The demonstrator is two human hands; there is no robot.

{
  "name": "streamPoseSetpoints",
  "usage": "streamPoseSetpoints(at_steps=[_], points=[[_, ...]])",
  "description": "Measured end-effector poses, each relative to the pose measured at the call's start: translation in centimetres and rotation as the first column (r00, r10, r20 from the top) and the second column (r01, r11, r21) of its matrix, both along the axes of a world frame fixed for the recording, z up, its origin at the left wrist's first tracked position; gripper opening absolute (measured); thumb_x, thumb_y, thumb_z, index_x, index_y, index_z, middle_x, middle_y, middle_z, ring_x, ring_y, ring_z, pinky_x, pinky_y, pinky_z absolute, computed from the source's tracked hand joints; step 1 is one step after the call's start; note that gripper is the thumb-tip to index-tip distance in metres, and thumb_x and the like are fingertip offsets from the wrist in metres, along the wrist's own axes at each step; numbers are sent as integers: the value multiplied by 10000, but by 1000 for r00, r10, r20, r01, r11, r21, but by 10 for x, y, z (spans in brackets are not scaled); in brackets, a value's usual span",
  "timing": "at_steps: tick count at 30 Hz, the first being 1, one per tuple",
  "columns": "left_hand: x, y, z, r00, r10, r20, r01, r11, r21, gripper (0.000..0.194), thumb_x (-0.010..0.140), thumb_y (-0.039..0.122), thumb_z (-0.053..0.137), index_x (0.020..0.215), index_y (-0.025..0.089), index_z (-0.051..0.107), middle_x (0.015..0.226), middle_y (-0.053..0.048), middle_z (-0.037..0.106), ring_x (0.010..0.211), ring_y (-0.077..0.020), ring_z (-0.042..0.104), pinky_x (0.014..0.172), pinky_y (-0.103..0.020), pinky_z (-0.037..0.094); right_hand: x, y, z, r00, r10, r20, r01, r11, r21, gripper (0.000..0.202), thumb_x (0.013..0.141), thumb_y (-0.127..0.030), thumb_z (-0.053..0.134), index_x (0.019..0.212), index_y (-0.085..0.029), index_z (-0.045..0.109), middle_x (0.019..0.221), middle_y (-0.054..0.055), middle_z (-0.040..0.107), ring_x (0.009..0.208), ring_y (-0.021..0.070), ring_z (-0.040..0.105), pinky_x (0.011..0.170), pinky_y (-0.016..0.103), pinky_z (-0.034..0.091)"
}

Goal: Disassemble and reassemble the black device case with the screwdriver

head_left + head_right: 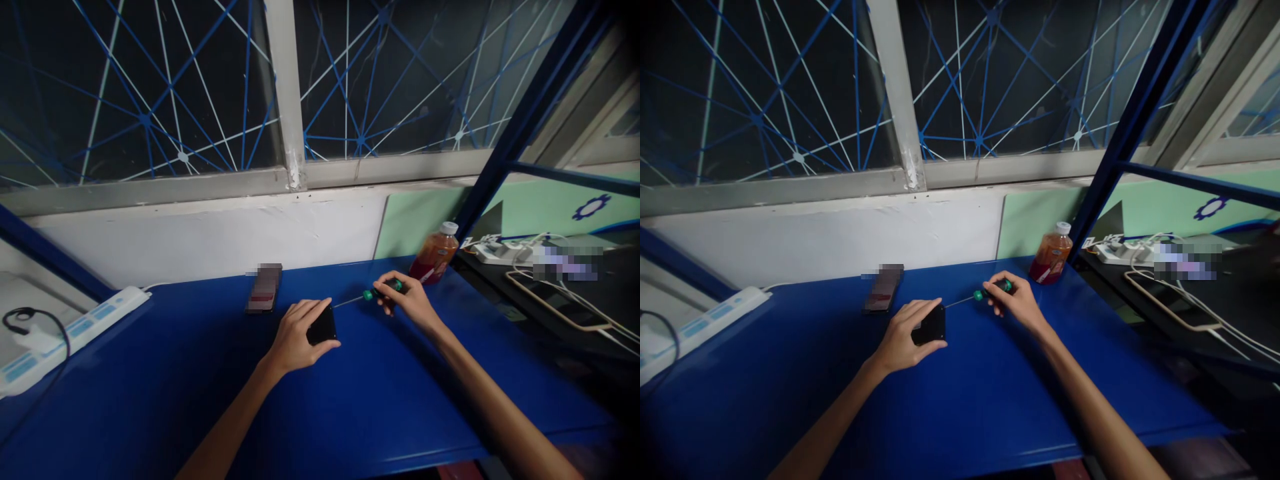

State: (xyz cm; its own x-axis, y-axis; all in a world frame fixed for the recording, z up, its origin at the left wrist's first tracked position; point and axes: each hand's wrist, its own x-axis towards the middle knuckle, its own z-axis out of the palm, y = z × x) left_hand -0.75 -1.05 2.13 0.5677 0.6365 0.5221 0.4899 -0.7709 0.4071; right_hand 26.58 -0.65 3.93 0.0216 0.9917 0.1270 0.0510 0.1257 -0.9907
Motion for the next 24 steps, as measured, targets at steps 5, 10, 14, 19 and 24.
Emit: streamPoseSetpoints(at_steps=[5, 10, 14, 19, 24], points=[[0, 2, -8, 996, -30, -87, 29, 1000, -8, 762, 755, 461, 713, 1408, 248, 382, 1189, -113, 617, 1073, -297, 562, 859, -474, 468, 19, 8, -9, 966, 233, 114, -210, 960, -184, 332, 744, -442, 690, 825, -123, 649, 664, 44, 681, 362, 55, 441, 339, 180, 273], [-1, 4, -13, 987, -14, -162, 12, 1000, -16, 759, 753, 470, 712, 1403, 254, 384, 1204, -107, 613, 1079, -300, 551, 867, -471, 443, 20, 10, -21, 899, 398, 186, -332, 893, -304, 364, 777, -477, 639, 742, -115, 666, 573, 10, 616, 356, 40, 362, 343, 182, 218], [-1, 5, -15, 982, -13, -190, 8, 1000, -28, 782, 735, 481, 724, 1400, 240, 390, 1208, -111, 609, 1078, -298, 548, 876, -461, 433, 19, 16, -22, 832, 504, 230, -398, 832, -386, 414, 806, -510, 604, 718, -112, 674, 490, -16, 531, 357, 40, 347, 345, 182, 211], [-2, 6, -18, 980, -12, -198, 5, 999, -36, 817, 705, 515, 734, 1393, 228, 400, 1204, -111, 612, 1077, -304, 549, 868, -467, 431, 23, 29, -18, 670, 695, 259, -544, 698, -466, 378, 781, -504, 635, 718, -132, 658, 535, -4, 568, 352, 49, 362, 355, 200, 239], [-2, 6, -17, 978, -11, -210, 5, 1000, -31, 815, 706, 509, 728, 1387, 201, 404, 1210, -122, 611, 1081, -306, 547, 866, -463, 422, 20, 29, -25, 740, 488, 463, -461, 869, -179, 294, 751, -451, 674, 748, -160, 630, 653, -12, 574, 561, 102, 484, 538, 232, 379]])
